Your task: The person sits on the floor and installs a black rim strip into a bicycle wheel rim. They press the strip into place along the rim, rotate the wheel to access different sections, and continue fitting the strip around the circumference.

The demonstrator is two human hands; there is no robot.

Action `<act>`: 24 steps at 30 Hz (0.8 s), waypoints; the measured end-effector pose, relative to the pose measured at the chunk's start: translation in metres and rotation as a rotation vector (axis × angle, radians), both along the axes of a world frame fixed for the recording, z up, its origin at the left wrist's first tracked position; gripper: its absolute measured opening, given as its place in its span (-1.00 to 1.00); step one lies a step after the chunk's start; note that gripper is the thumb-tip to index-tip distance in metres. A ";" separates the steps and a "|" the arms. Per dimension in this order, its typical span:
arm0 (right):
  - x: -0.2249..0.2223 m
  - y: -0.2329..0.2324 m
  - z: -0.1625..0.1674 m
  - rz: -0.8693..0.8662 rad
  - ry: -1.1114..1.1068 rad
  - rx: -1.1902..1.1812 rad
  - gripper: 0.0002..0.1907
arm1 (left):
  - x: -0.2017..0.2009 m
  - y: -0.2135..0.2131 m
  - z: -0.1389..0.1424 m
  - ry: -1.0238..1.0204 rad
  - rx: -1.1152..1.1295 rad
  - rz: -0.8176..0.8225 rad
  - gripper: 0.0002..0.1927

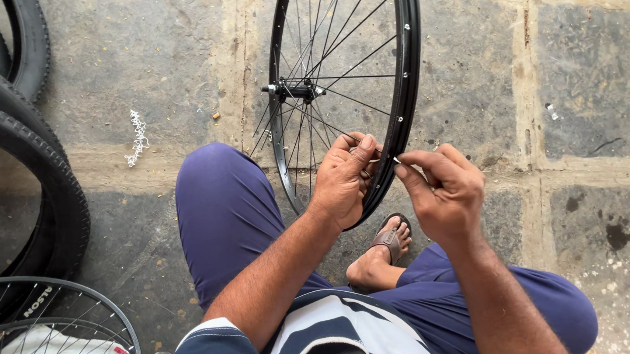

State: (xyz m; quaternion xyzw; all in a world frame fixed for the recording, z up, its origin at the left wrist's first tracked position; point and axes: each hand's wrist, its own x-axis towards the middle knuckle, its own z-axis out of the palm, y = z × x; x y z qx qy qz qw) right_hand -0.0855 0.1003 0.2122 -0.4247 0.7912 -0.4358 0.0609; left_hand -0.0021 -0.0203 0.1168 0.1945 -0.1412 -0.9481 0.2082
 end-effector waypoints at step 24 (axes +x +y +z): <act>-0.030 -0.023 -0.007 0.111 -0.721 0.016 -0.67 | 0.011 -0.002 0.010 -0.014 -0.014 0.041 -0.78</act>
